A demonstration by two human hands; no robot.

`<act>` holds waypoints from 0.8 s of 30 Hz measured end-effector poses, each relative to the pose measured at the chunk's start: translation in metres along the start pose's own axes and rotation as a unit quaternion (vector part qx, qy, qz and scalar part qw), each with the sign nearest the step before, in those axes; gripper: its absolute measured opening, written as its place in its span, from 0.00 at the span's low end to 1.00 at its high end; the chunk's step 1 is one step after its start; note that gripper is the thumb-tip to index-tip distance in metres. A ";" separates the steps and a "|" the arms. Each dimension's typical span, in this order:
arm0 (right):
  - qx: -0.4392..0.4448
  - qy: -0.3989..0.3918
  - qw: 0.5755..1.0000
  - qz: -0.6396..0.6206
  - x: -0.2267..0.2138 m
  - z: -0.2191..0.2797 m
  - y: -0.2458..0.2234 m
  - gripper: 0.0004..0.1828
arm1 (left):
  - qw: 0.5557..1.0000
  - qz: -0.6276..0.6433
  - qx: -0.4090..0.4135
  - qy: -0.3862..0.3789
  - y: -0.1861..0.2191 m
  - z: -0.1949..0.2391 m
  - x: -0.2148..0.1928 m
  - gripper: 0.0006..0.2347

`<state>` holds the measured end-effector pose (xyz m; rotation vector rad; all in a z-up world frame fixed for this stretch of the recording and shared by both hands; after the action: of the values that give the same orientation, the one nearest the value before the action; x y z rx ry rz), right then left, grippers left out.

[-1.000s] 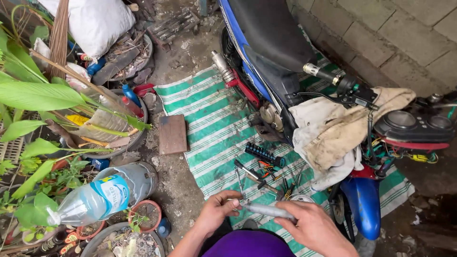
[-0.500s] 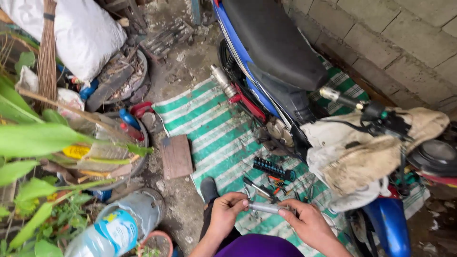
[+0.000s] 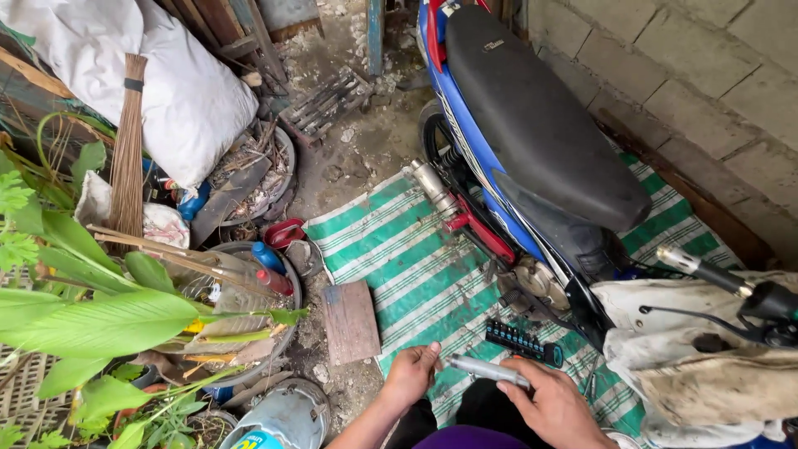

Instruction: Sanding and cleaning a motor armature using sandpaper and a cloth in a motorcycle repair shop.

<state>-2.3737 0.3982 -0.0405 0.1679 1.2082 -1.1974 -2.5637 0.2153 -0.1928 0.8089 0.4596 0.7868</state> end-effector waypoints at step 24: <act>-0.057 -0.082 0.995 0.021 -0.085 -0.297 -0.045 0.31 | 0.994 0.074 -0.074 0.032 0.200 -0.235 0.039 0.04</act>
<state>-2.5828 0.6276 -0.0781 0.0093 1.1198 -1.0816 -2.7771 0.4420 -0.1841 0.6859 0.3952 0.9749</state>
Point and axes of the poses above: each hand's wrist, its own z-axis away from the middle knuckle, its own x-axis out of the palm, y = z × x, the point moved 1 cm from there along -z, towards the middle knuckle, and after that the axes turned 15 degrees about y, right-handed, at the moved point
